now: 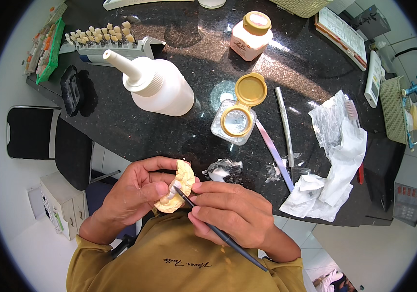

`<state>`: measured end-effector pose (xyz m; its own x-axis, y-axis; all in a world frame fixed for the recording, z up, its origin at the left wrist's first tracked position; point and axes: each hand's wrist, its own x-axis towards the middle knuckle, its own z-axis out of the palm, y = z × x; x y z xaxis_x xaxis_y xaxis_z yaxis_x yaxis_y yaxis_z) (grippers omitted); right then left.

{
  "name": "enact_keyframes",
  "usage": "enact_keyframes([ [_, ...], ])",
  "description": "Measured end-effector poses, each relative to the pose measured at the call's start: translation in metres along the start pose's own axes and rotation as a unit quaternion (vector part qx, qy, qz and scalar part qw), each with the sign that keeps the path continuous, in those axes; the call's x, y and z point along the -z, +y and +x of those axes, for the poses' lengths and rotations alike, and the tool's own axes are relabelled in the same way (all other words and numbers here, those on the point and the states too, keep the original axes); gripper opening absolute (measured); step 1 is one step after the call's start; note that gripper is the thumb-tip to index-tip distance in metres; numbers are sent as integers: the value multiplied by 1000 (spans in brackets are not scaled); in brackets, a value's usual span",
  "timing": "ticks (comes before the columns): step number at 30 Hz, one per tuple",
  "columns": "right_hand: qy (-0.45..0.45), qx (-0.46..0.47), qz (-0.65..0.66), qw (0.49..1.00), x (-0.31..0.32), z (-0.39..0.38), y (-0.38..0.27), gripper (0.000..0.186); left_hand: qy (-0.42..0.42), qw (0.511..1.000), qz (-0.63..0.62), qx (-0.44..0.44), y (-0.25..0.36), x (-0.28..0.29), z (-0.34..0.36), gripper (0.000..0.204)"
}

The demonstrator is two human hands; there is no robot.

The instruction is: The person applies a white substance to a dental model using a small brush, frequently dipping the brush into a small container and dabbing it on a paper towel.

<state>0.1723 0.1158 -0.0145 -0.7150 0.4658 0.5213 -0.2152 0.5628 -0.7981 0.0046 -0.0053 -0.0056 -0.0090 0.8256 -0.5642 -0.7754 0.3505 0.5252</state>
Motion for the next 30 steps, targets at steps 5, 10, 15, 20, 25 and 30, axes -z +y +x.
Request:
enact_keyframes([
  [5,-7,-3,9,1000,2,0,0,27,2,1000,-2,-1,1,-1,0,48],
  [10,-7,-2,0,1000,2,0,-1,28,5,1000,1,0,1,-1,0,48],
  [15,0,-2,5,1000,1,-1,-1,28,8,1000,3,-1,1,-2,-1,48],
  [20,8,-1,3,1000,0,-2,1,28,1,1000,1,0,1,-2,0,47],
  [25,14,-6,12,1000,0,-3,0,28,-2,1000,-2,0,2,-3,-1,49],
  [30,14,-8,13,1000,0,-2,1,27,-6,1000,2,1,2,-2,0,50],
])
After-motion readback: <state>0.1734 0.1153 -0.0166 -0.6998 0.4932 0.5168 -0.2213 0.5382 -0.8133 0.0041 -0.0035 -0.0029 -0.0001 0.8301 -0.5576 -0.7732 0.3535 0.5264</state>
